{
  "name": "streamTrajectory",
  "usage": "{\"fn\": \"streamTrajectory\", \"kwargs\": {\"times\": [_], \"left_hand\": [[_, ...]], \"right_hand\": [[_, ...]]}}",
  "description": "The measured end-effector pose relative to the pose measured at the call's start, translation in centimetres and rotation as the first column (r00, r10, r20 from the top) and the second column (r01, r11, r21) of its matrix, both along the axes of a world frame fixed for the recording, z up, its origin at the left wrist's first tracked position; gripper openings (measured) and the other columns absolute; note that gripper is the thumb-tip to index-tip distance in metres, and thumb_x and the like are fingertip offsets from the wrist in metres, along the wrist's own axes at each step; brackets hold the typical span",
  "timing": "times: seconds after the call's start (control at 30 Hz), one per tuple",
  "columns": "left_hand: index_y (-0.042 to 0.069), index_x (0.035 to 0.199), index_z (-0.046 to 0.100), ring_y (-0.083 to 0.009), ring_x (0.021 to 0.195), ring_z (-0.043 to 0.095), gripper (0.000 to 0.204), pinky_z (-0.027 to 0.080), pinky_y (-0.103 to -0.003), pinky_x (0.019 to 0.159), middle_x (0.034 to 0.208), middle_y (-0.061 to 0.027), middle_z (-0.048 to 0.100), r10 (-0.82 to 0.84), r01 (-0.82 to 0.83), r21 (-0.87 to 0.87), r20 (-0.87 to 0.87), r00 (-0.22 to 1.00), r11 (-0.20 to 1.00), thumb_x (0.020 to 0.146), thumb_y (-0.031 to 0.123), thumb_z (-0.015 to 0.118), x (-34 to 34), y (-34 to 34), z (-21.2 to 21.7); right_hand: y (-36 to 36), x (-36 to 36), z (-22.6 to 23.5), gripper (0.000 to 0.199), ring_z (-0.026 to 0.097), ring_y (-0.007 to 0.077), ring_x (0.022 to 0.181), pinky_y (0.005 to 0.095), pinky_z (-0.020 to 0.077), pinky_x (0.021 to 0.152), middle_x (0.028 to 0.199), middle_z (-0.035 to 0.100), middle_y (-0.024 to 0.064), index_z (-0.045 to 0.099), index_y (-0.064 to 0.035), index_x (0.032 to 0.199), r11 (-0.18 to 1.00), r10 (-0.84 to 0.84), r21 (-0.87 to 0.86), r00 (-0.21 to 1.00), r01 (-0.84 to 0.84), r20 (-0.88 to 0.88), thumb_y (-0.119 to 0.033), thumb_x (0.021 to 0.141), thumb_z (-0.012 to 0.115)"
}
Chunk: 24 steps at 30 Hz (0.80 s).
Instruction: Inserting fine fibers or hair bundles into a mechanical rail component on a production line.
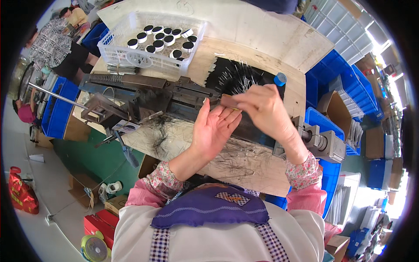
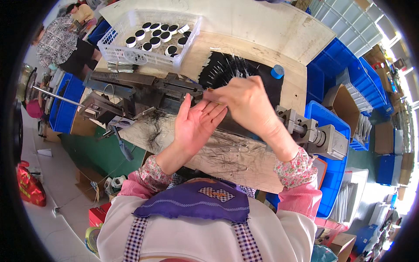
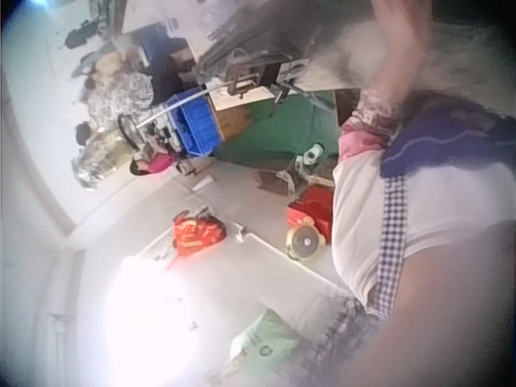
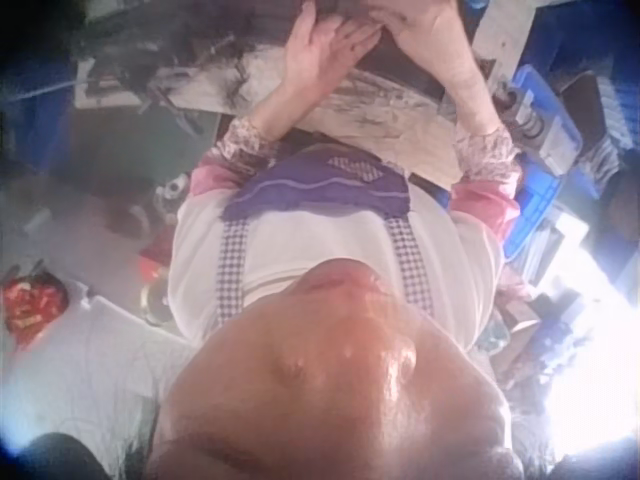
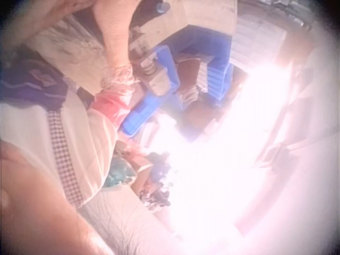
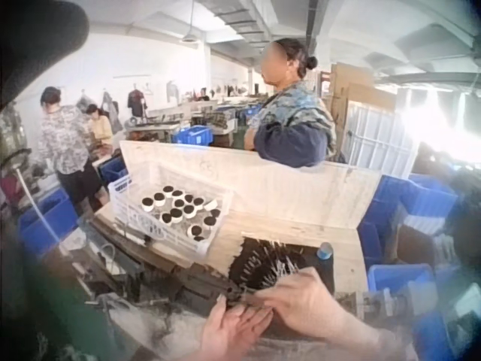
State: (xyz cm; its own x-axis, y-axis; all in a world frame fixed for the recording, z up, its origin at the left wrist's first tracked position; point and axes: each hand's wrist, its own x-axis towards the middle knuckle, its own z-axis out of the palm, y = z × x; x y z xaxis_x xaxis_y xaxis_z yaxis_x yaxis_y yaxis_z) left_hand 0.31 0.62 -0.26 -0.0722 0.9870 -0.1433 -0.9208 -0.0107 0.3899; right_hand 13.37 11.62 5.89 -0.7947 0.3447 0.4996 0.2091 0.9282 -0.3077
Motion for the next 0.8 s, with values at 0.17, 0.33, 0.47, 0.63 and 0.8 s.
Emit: {"fn": "streamTrajectory", "kwargs": {"times": [0.17,0.33,0.47,0.63,0.8], "left_hand": [[-0.003,0.127,0.047,-0.0241,0.128,0.043,0.065,0.027,-0.037,0.112,0.129,-0.0116,0.052,0.0,0.0,0.025,-0.014,1.0,1.0,0.099,0.053,0.03,0.1,-0.4,0.2],[-0.002,0.125,0.048,-0.0247,0.13,0.041,0.063,0.025,-0.038,0.113,0.13,-0.0117,0.051,0.029,-0.027,0.081,-0.02,0.999,0.996,0.099,0.052,0.029,-0.6,-0.5,-0.4],[-0.012,0.126,0.041,-0.0304,0.131,0.039,0.07,0.023,-0.042,0.116,0.133,-0.021,0.047,0.084,-0.091,0.069,0.106,0.991,0.993,0.099,0.052,0.029,-0.4,-0.5,-0.8],[-0.013,0.126,0.04,-0.031,0.131,0.039,0.069,0.024,-0.043,0.115,0.133,-0.0221,0.046,0.092,-0.094,0.044,0.038,0.995,0.995,0.099,0.05,0.033,-0.4,-0.6,-0.4],[-0.011,0.126,0.041,-0.03,0.129,0.04,0.07,0.026,-0.041,0.113,0.13,-0.0214,0.048,0.059,-0.061,0.014,0.078,0.995,0.998,0.097,0.053,0.037,-0.5,-0.5,0.1]], "right_hand": [[0.4,-0.4,-0.7,0.011,0.061,0.0184,0.075,0.0335,0.0418,0.076,0.078,0.062,0.0021,0.068,-0.0116,0.087,0.994,-0.101,-0.036,0.995,0.1,-0.007,-0.009,0.076,0.065],[-1.4,1.6,2.2,0.017,0.063,0.0327,0.063,0.0368,0.0495,0.055,0.072,0.063,0.0144,0.06,-0.0044,0.104,0.885,-0.286,-0.386,0.958,0.26,-0.011,-0.011,0.088,0.06],[-3.2,2.7,1.0,0.029,0.063,0.0366,0.065,0.0426,0.0495,0.056,0.075,0.063,0.0191,0.055,-0.0026,0.119,0.934,-0.309,-0.144,0.941,0.327,0.137,-0.012,0.092,0.053],[-4.4,1.5,0.3,0.039,0.062,0.0345,0.06,0.0412,0.0496,0.055,0.069,0.062,0.0172,0.053,0.0023,0.124,0.929,-0.355,0.002,0.894,0.369,0.274,-0.006,0.086,0.054],[-5.1,1.0,-0.4,0.054,0.062,0.0276,0.053,0.0372,0.0508,0.051,0.06,0.06,0.0124,0.052,0.0087,0.124,0.929,-0.362,0.227,0.854,0.294,0.374,-0.002,0.072,0.059]]}}
